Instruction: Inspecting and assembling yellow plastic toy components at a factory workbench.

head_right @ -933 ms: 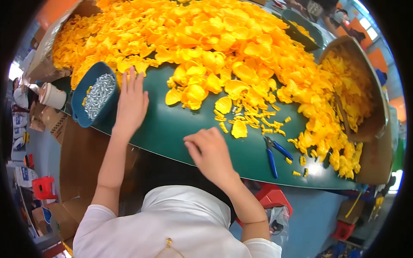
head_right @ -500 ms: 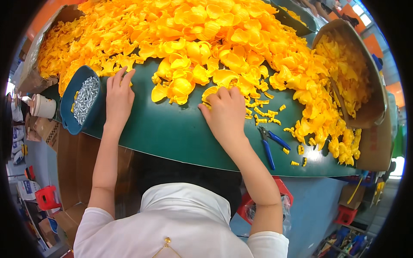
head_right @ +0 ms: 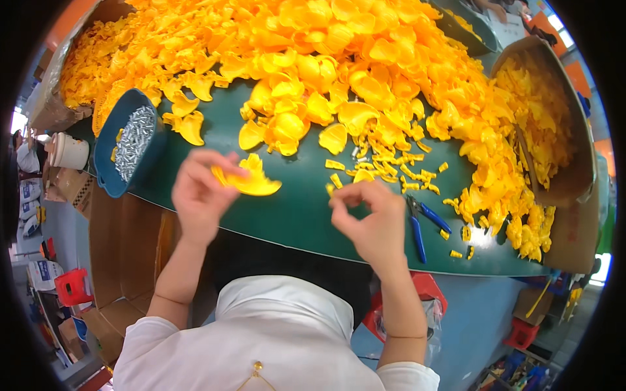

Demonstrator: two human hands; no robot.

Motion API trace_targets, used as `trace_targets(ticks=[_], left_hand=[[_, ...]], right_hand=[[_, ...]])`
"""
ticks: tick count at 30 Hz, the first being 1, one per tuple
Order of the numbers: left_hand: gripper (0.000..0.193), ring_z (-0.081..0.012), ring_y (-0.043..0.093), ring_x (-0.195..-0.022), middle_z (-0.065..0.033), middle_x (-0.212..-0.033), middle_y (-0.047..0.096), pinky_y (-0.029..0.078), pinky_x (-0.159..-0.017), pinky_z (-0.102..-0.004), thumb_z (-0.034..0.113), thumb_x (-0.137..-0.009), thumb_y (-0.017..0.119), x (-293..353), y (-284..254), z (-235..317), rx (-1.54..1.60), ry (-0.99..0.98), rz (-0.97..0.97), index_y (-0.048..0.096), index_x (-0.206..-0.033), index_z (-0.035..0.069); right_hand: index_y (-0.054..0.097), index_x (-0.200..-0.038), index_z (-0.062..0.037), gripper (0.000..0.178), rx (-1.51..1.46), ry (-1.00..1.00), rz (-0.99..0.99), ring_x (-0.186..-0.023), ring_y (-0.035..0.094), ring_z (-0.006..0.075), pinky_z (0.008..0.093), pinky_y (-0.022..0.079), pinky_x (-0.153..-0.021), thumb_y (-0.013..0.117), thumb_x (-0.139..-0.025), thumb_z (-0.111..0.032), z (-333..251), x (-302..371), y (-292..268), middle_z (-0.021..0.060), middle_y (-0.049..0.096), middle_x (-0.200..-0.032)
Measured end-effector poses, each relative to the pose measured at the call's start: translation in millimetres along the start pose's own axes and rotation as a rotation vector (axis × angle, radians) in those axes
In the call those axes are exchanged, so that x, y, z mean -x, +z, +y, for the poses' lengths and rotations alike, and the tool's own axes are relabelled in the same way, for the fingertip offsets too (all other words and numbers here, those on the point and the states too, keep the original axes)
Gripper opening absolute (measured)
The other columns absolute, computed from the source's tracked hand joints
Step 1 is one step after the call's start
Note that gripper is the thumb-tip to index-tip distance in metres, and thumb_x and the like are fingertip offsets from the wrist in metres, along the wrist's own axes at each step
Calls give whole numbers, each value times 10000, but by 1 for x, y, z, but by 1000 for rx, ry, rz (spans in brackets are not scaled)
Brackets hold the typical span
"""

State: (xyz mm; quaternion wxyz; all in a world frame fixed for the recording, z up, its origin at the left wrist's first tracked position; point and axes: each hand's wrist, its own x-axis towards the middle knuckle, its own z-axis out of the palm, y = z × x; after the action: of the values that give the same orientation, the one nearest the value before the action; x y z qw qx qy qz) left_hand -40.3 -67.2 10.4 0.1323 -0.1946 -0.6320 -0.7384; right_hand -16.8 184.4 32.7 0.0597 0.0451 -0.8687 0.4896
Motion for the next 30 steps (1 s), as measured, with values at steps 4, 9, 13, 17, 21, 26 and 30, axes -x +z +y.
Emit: trace_targets(ticks=[4,9,13,17,21,26,30], left_hand=[[315,-301,670,-929,-95,-1025,594,499,-970,-406,-52,-691,792,35,18,-18,-447,184,-468,531,-820,67],[341,-316,566,-1106,-50,-1068,621,499,-902,-395,85,-674,802,34,32,-6,-737,323,-524,634,-971,59],[259,-310,581,-1074,-42,-1039,630,512,-880,-372,89,-689,781,29,31,-8,-917,370,-583,660,-917,62],[238,-302,598,-1047,-35,-989,634,534,-832,-359,78,-702,766,35,35,-9,-908,325,-582,666,-916,55],[223,-294,614,-1023,-30,-939,626,549,-780,-349,72,-705,761,34,36,-6,-932,329,-573,673,-909,57],[229,-294,613,-1021,-32,-925,620,551,-769,-349,72,-702,762,34,38,-9,-948,342,-569,677,-913,62],[153,-275,588,-1060,-43,-885,577,542,-832,-345,77,-726,682,33,39,-6,-959,331,-564,664,-874,46]], right_hand=[[676,-784,-49,146,182,-153,107,-755,596,195,290,463,-673,730,-668,20,13,32,16,50,659,-772],[671,-780,-47,171,343,-227,200,-806,586,247,324,476,-689,733,-651,48,26,38,24,55,654,-811],[674,-783,-48,188,360,-271,238,-799,588,244,328,479,-692,731,-641,61,27,35,29,55,656,-810],[682,-784,-47,189,234,-246,216,-781,593,240,324,479,-688,729,-636,60,20,33,29,56,656,-789],[690,-777,-45,182,149,-253,139,-752,603,237,317,480,-680,725,-629,55,9,29,37,56,660,-768],[689,-776,-39,166,280,-231,110,-745,611,232,323,489,-652,727,-633,37,3,30,41,59,660,-765],[692,-773,-40,157,298,-281,49,-733,604,233,324,489,-635,729,-638,32,2,19,30,58,661,-765]])
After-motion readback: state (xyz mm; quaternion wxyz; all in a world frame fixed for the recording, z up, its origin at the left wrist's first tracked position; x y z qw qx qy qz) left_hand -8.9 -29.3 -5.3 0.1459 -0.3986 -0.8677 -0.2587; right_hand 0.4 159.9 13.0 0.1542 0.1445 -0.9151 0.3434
